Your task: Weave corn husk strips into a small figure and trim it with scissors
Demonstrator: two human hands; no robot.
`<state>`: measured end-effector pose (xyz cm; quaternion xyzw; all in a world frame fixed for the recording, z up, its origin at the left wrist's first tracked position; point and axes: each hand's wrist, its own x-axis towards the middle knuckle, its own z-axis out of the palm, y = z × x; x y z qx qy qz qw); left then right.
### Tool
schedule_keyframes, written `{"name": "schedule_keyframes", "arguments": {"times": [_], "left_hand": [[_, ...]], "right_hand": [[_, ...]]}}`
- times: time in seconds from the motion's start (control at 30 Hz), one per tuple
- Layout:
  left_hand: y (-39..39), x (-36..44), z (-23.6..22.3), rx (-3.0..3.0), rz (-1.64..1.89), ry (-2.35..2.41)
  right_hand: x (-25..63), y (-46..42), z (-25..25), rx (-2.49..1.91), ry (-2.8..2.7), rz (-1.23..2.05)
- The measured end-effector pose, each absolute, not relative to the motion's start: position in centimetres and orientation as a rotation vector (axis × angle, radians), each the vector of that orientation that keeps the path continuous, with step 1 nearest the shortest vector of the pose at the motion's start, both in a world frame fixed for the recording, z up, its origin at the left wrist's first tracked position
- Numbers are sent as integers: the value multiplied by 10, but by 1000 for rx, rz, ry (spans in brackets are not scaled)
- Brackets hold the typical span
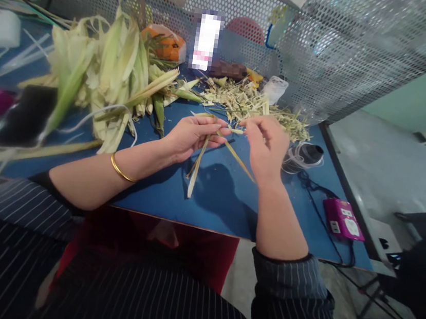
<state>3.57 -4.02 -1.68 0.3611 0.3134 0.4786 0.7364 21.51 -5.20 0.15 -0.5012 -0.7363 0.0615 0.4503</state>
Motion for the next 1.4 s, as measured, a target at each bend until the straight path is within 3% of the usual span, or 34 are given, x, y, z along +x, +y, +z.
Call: {"name": "schedule_keyframes", "arguments": {"times": [0.13,0.37,0.63,0.8,0.93,1.2,1.4], "left_hand": [[-48,40,-15,971,944,709],[-54,44,-20,1166,695,783],[-53,46,-29,1245,635,843],[-59,46,-25,1318,520,749],[-63,46,-23,1354,486,732],[-52,45,-26,1005,585,887],[-25,32,-27,615,753,746]], "right_hand": [[212,-46,-5,-1243,-1813,292],[207,-43,-14,-1267,-1698,1044],[205,-39,-18,-1329,-1795,724],[210,-36,-20,-1603,-1827,969],[208,-35,-22,-1531,-1798,1097],[205,-55,-5,-1169,-1723,316],[197,-78,2,-870,-2415,-244]]}}
